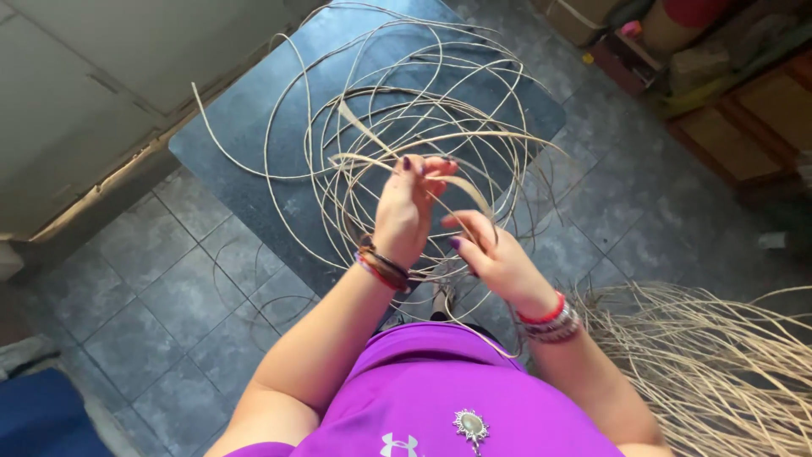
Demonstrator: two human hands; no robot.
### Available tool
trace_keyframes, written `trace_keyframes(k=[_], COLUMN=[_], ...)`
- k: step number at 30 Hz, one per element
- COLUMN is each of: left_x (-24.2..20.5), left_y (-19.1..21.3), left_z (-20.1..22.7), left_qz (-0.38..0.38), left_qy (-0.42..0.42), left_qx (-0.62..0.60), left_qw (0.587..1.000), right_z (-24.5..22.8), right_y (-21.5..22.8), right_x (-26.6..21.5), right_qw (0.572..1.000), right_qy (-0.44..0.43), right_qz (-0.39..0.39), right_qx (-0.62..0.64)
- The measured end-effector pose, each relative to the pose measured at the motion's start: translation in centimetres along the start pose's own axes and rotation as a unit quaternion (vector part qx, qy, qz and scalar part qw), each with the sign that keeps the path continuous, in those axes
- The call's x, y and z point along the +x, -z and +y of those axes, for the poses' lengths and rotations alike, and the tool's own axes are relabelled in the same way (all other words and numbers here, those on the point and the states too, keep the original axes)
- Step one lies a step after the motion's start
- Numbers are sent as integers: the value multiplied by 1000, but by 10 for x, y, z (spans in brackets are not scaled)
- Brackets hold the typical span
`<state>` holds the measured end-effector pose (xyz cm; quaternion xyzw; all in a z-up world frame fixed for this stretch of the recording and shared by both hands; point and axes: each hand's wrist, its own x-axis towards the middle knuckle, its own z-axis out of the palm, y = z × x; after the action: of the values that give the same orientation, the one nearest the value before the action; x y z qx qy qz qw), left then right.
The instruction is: Tying knots with fiber strands onto a wooden frame to create a macrame piece
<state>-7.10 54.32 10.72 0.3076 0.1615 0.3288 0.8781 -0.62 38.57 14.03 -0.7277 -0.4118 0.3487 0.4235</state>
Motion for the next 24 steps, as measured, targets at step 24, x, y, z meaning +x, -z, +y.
trace_keyframes(k=[24], left_x=[66], left_y=[49], left_z=[95], left_qz=[77], left_qy=[-30], left_qx=[-130], left_qw=[988], right_z=[-1], right_y=[67], right_x=[-52], right_qw=[987], right_qy=[-64], right_qz=[75], right_qx=[-128])
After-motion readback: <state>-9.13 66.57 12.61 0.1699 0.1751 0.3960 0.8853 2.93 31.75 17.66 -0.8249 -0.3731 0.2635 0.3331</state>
